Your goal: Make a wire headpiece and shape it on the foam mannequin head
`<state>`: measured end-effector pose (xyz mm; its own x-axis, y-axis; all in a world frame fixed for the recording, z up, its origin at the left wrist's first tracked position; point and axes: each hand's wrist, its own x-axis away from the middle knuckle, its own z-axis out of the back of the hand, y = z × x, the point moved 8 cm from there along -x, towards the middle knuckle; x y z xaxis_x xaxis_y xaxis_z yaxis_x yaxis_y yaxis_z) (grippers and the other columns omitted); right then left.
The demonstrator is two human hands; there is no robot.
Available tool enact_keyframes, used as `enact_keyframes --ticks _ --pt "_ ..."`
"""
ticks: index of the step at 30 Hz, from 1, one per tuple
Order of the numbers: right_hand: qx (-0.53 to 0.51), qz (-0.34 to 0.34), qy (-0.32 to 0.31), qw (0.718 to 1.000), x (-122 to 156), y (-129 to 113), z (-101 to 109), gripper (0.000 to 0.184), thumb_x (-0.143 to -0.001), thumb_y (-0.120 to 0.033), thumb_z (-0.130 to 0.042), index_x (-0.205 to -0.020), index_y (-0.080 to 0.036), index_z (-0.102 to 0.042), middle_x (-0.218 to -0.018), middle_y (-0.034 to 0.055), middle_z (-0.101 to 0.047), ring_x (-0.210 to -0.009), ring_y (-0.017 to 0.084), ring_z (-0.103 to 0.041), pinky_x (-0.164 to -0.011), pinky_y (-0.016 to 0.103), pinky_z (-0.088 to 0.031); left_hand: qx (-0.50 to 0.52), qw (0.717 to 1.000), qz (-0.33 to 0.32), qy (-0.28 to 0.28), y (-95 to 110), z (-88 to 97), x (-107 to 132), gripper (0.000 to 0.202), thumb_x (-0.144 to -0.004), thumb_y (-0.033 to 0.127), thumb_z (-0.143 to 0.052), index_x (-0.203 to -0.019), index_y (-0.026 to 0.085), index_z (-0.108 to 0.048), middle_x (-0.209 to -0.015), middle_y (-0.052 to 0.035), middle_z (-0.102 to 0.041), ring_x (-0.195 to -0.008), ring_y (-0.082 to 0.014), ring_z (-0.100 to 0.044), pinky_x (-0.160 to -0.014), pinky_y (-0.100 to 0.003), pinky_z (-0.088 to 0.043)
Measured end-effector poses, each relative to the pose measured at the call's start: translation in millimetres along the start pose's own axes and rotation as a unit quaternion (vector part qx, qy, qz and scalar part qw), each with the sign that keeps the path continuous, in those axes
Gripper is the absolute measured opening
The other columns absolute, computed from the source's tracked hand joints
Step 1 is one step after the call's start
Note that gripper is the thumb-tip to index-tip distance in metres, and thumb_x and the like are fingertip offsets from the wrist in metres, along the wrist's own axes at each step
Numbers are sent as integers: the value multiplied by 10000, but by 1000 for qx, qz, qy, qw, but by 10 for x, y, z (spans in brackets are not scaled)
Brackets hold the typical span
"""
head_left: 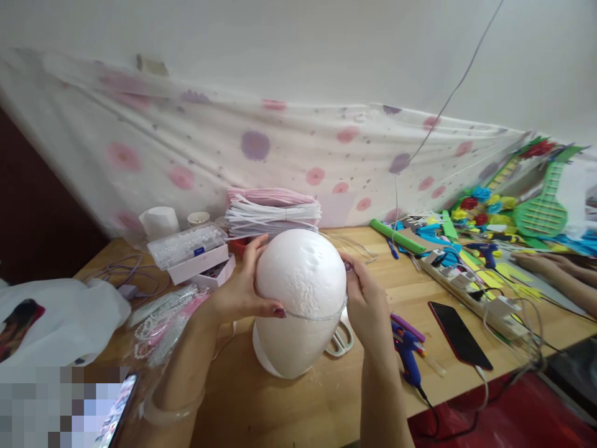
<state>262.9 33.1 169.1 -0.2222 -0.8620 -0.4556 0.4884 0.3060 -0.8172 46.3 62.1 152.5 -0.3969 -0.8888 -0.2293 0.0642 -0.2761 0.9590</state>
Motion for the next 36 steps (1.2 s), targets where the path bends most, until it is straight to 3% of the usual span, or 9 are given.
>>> enact_keyframes --ticks 7,14,20,26,32,36 --pt "-8 26 -11 1000 -20 -9 -34 359 -959 -339 -389 -1160 -238 -668 -1080 69 -727 -1015 229 -647 -856 345 -489 0 1000 4 3 -6 -1 26 1391 -441 646 -881 -1481 208 -68 -1540 -227 -224 -1447 -421 -217 -1198 -546 -161" --pt "-87 -13 28 996 -23 10 -42 327 -925 -366 -450 -1074 -229 -708 -1108 59 -732 -1068 239 -626 -908 372 -471 23 999 2 22 -69 32 62 1303 -447 558 -913 -1496 254 -202 -1559 -174 -253 -1450 -439 -204 -1193 -564 -174" --pt "-120 -36 37 991 46 -21 -58 314 -923 -344 -461 -1093 -229 -698 -1130 49 -730 -1088 224 -621 -932 367 -454 51 999 4 8 4 -70 102 1292 -485 571 -893 -1475 225 -140 -1580 -187 -158 -1463 -407 -177 -1192 -512 -226" --pt "-117 -35 49 991 87 55 -43 314 -900 -344 -455 -1048 -215 -700 -1107 60 -726 -1080 233 -616 -931 372 -452 61 998 4 24 50 -85 149 1310 -455 570 -895 -1471 190 -160 -1564 -202 -202 -1466 -432 -156 -1190 -514 -235" --pt "-110 -15 28 993 55 30 -71 323 -917 -362 -436 -1053 -204 -682 -1112 73 -724 -1061 231 -620 -923 367 -456 97 995 22 28 -33 -110 165 1315 -453 591 -892 -1499 238 -178 -1564 -174 -233 -1470 -407 -178 -1195 -512 -229" --pt "-118 -7 38 992 58 30 -65 314 -906 -342 -434 -1050 -193 -670 -1098 79 -722 -1063 230 -621 -938 370 -450 146 988 28 34 -67 -143 192 1267 -507 566 -882 -1509 227 -186 -1579 -170 -249 -1448 -389 -268 -1181 -486 -278"
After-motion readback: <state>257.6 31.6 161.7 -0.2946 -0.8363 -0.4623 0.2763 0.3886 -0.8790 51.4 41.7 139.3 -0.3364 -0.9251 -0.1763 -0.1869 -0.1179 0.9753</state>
